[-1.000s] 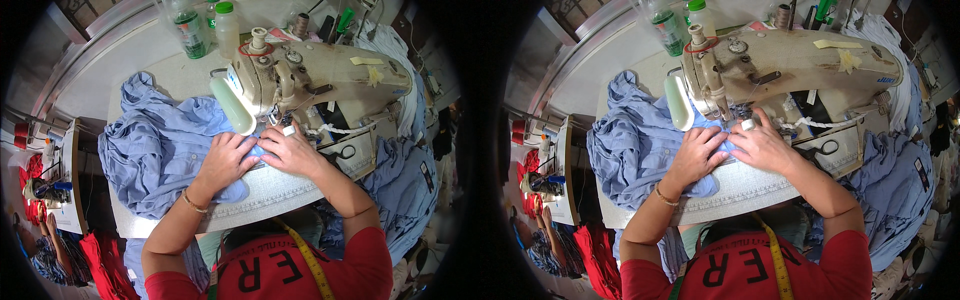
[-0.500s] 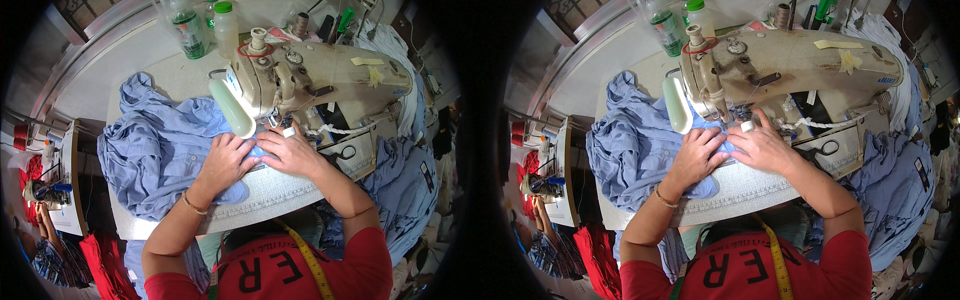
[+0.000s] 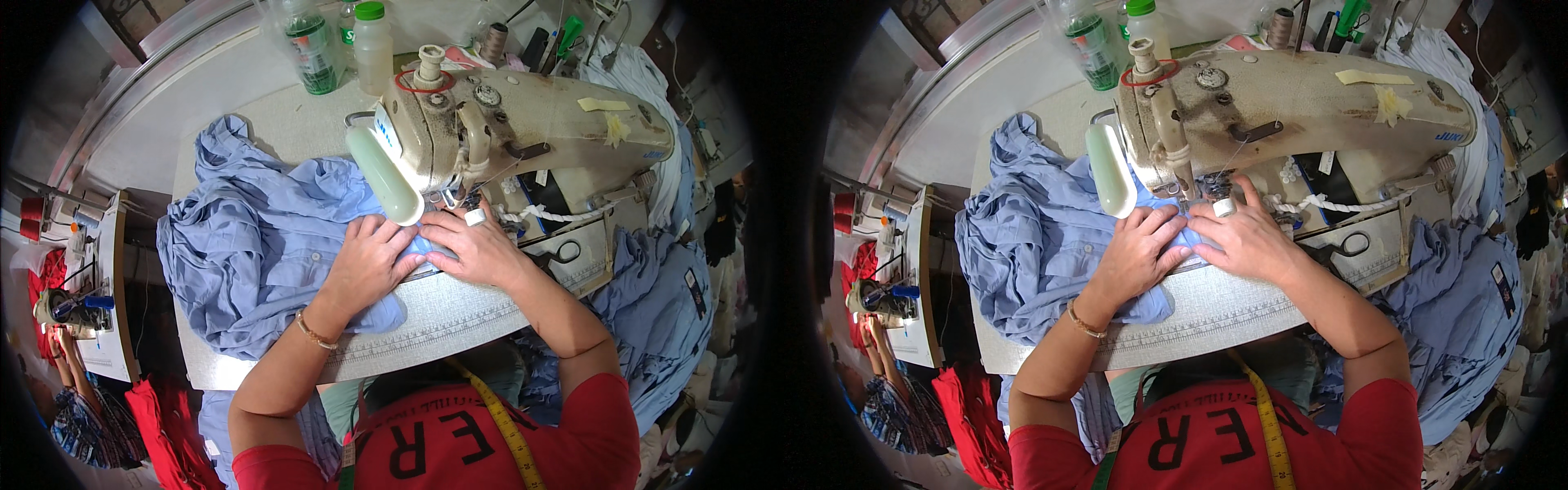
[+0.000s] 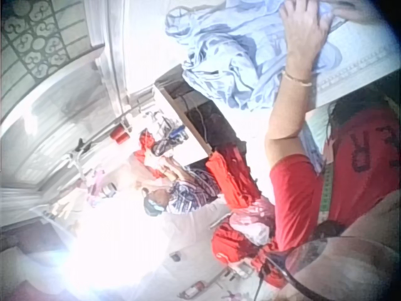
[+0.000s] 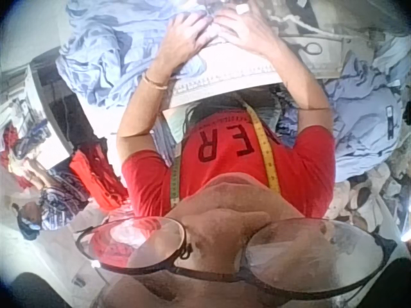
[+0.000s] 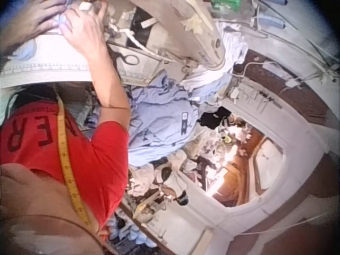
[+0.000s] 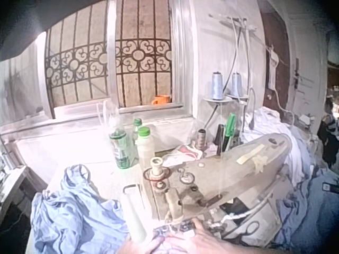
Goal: The person uses an industrial sewing machine to stitch a blue button-down shirt, aligning the fabric with their hands and occasionally using shears to trim threads.
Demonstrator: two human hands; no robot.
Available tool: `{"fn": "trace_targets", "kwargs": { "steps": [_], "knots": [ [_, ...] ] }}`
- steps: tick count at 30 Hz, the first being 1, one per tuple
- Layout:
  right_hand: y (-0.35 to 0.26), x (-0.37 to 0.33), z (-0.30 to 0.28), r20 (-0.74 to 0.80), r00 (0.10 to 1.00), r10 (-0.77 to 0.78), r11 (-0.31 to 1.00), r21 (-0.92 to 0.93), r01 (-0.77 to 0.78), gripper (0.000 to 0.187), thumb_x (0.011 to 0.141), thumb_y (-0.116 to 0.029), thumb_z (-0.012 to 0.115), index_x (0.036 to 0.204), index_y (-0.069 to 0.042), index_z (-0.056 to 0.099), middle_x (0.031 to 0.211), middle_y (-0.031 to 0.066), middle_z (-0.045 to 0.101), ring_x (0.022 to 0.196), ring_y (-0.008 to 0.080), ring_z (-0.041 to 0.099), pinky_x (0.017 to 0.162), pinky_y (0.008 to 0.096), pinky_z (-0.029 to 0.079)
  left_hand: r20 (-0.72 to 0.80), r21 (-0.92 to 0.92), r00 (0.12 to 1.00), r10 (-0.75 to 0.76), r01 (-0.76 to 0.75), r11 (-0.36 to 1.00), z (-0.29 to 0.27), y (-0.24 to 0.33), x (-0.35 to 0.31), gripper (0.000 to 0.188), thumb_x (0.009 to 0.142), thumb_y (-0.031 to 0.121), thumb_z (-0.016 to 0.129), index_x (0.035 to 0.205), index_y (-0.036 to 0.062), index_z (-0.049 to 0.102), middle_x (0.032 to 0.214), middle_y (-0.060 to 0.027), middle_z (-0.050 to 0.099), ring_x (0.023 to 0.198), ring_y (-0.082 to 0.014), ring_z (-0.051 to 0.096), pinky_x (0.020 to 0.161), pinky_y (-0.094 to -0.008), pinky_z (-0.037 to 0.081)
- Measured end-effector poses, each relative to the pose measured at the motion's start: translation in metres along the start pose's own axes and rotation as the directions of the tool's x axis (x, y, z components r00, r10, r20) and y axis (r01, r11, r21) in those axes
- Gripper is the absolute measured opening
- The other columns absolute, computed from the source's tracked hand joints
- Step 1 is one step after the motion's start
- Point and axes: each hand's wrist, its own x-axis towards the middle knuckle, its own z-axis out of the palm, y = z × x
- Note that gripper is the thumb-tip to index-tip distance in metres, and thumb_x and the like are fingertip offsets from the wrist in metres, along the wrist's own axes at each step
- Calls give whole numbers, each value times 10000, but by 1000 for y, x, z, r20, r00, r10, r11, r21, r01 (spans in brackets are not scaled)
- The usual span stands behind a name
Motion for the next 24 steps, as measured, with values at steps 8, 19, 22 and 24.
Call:
{"fn": "trace_targets", "kwargs": {
  "steps": [8, 19, 22, 24],
  "knots": [
    [6, -1, 6, 11, 1000, 28, 999, -20, -28, 323, 862, -320, 613, 1079, -91, 680, 1247, 66, 609, 995, 390, 619, 1121, 574, 175, -11, -4, 1000, -3, 3, 1000, 2, -1, -1, 432, 858, 354, 644, 1164, 52, 603, 1196, -85, 563, 996, -286, 514, 874, -396, 408],
    [-1, -2, 9, -118, 991, -57, 997, -48, 52, 193, 861, -248, 643, 958, -86, 686, 1050, 29, 643, 1041, 261, 611, 1091, 545, 210, -53, -34, 996, 78, -80, 996, -3, 0, -3, 388, 839, 297, 668, 1108, 21, 622, 1177, -90, 584, 1011, -281, 520, 912, -398, 399],
    [-3, -2, 8, -125, 989, -75, 997, -40, 71, 173, 849, -225, 662, 943, -82, 687, 1037, 22, 644, 1075, 241, 597, 1079, 537, 225, -34, -65, 997, 69, -71, 995, -5, 0, -4, 372, 834, 282, 676, 1091, 19, 625, 1158, -90, 594, 1007, -275, 522, 911, -392, 399],
    [-3, -2, 7, -119, 990, -70, 997, -39, 65, 170, 845, -219, 668, 940, -79, 688, 1047, 22, 645, 1089, 239, 593, 1077, 536, 228, -28, -75, 997, 66, -68, 995, -5, 0, -3, 365, 833, 280, 678, 1083, 19, 625, 1153, -89, 597, 1002, -273, 523, 908, -389, 400]
  ]
}}
